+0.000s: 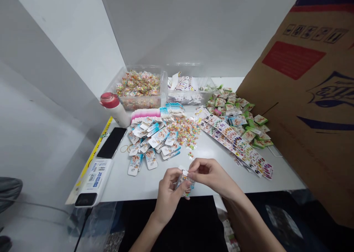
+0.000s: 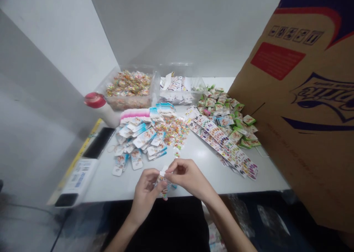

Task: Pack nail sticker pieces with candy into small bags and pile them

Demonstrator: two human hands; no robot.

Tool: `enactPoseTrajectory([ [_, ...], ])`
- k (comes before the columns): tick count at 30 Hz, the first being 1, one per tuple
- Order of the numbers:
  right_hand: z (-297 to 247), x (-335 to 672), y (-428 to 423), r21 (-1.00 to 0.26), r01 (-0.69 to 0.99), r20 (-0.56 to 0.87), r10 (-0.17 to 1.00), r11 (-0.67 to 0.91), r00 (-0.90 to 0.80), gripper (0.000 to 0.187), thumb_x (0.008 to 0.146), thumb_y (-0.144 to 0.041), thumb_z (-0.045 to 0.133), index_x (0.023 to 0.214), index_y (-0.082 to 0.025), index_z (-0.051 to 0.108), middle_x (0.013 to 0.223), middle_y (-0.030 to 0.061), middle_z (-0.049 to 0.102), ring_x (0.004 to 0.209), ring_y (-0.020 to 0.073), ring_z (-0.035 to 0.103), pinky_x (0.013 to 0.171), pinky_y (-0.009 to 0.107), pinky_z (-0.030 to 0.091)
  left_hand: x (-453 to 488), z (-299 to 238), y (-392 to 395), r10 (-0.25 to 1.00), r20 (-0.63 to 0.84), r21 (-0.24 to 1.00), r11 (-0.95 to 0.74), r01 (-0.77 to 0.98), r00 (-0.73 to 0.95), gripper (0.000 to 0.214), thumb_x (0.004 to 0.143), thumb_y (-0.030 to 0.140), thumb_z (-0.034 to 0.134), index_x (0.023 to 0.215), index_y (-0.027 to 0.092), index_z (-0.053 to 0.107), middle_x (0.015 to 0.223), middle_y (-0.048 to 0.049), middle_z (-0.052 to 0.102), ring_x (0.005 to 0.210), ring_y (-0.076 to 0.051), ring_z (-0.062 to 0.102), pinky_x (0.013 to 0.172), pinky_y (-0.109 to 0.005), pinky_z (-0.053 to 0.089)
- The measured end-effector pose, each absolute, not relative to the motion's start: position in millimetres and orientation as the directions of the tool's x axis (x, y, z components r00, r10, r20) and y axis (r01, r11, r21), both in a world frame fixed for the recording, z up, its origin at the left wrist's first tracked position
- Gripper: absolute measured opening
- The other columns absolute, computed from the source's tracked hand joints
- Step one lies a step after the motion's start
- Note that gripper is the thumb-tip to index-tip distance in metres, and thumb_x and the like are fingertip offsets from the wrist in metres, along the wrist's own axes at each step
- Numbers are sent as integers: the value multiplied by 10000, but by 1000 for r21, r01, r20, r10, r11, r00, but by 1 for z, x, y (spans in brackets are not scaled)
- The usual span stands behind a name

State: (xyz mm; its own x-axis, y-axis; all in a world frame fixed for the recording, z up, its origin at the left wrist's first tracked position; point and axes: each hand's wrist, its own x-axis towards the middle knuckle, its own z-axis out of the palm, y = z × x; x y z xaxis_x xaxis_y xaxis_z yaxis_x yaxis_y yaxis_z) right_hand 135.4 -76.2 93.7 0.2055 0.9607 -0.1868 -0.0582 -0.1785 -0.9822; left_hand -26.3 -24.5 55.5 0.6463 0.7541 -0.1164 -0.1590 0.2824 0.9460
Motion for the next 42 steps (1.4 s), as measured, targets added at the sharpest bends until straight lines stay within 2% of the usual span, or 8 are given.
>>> enactPoseTrajectory([
  [11, 93, 139, -86, -987, 96, -114, 978, -132, 175, 204, 778, -336, 743, 724, -156, 663, 787, 18, 591, 718, 127, 558, 674, 253, 441, -27, 60, -28, 711, -200, 919, 375, -122, 675, 344, 842, 359, 660, 1103, 239, 470, 804, 24, 557, 679, -140, 619, 459, -262, 599],
  [22, 82, 139, -95, -993, -5, -120, 990, -120, 77, 343, 835, -320, 693, 1177, -298, 681, 1057, 53, 637, 904, 160, 620, 822, 300, 494, -19, 57, -27, 795, -185, 935, 324, -145, 578, 235, 852, 379, 636, 954, 195, 531, 859, -4, 602, 660, -143, 655, 443, -228, 575],
  [29, 76, 150, -79, -980, 173, -75, 990, -95, 118, 228, 846, -344, 662, 1034, -256, 758, 855, 48, 664, 761, 148, 626, 720, 280, 499, -7, 45, -22, 774, -210, 938, 331, -99, 597, 305, 881, 435, 576, 1057, 219, 452, 985, -42, 608, 735, -177, 677, 505, -275, 587],
  [33, 83, 204, -65, -959, 269, 25, 920, -89, 392, 260, 793, -369, 683, 950, -188, 782, 855, 71, 709, 752, 169, 634, 693, 291, 508, -4, 27, -17, 787, -51, 995, -10, 96, 614, 459, 935, 400, 493, 1343, 249, 349, 1201, -109, 574, 1012, -220, 620, 784, -368, 574],
  [36, 85, 268, -57, -925, 338, 214, 494, -175, 842, 447, 817, -401, 615, 1168, -137, 692, 983, 107, 707, 698, 170, 635, 677, 323, 524, -6, 13, -13, 740, 95, 903, -346, 256, 666, 394, 949, 338, 476, 1331, 251, 447, 1220, -97, 564, 1071, -227, 564, 895, -402, 513],
  [38, 83, 308, -56, -865, 410, 317, 317, -290, 894, 601, 849, -373, 528, 1404, -147, 475, 1207, 150, 622, 752, 182, 661, 701, 340, 537, -7, 7, -10, 675, 157, 824, -493, 282, 721, 300, 961, 305, 456, 1237, 250, 556, 1165, -77, 585, 1074, -225, 545, 938, -410, 482],
  [40, 78, 337, -61, -791, 447, 351, 289, -417, 891, 677, 808, -347, 573, 1437, -146, 424, 1308, 192, 537, 837, 222, 662, 777, 378, 517, -8, 2, -9, 636, 189, 768, -570, 290, 749, 260, 969, 296, 446, 1152, 240, 622, 1141, -71, 596, 1083, -222, 530, 956, -405, 469],
  [42, 69, 352, -69, -601, 505, 316, 396, -620, 862, 513, 783, -355, 590, 1238, -121, 632, 1129, 179, 629, 815, 255, 646, 794, 405, 487, -6, -2, -8, 631, 204, 736, -602, 308, 748, 271, 973, 299, 439, 1144, 228, 637, 1166, -81, 588, 1099, -221, 519, 963, -394, 469],
])
